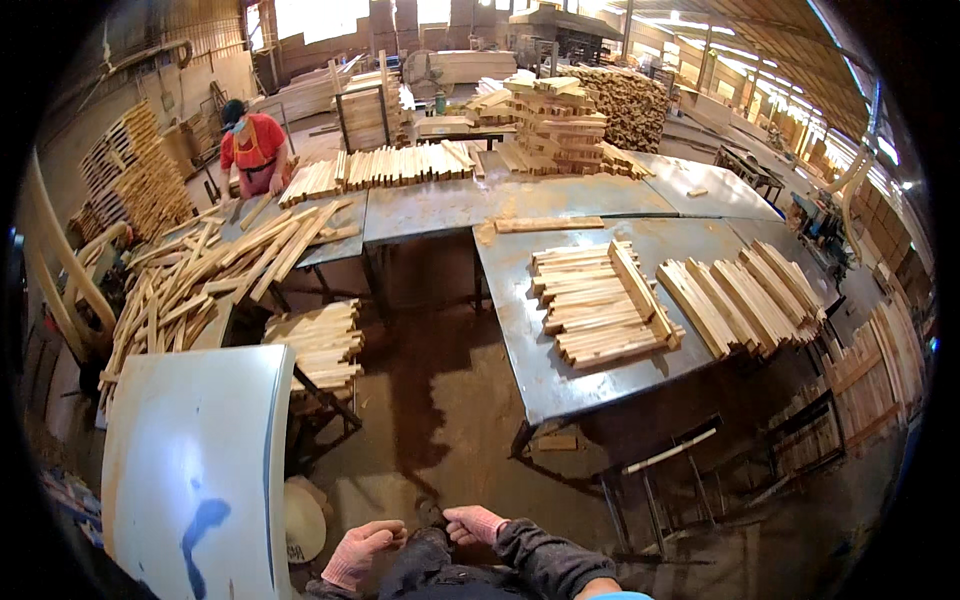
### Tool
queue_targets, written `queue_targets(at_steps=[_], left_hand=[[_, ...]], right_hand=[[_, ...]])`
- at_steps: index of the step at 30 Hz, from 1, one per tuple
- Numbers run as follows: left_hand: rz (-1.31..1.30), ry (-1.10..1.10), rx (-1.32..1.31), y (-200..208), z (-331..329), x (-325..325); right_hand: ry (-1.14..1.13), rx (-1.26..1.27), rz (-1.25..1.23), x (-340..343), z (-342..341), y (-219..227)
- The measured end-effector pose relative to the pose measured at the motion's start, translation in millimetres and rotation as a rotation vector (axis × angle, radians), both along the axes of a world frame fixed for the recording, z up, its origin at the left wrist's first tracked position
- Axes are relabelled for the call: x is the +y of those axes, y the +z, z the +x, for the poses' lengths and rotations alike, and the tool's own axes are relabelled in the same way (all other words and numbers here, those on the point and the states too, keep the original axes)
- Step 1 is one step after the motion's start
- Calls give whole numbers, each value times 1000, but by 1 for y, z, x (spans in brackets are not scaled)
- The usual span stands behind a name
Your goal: The person repeatedly picks up stacks of light-colored wooden planks from a metal table and places them onto a conveyor belt. The person wears gloves and moves the planks in batches, aligning them on the belt before stepping back to retrieve the next stack.
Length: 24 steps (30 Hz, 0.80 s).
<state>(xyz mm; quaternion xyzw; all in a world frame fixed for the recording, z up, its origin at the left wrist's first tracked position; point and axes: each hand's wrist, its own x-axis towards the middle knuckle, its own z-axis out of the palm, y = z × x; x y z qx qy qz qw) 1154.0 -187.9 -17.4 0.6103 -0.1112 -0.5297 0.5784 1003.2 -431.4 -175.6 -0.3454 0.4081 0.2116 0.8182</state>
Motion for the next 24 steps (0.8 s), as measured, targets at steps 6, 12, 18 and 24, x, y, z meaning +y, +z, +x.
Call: queue_targets(at_steps=[6, 12, 18, 24], left_hand=[[80, 114, 28, -29, 156, -106], [168, -167, -403, -19, 289, -261], [115, -447, -430, -30, 381, -404], [257, -595, -660, -205, 486, -457]], right_hand=[[-33, 34, -265, -128, 46, -31], [-384, 153, -36, -245, 80, -44], [-457, 282, -211, -309, 170, -22], [-470, 74, -150, -424, 270, -33]])
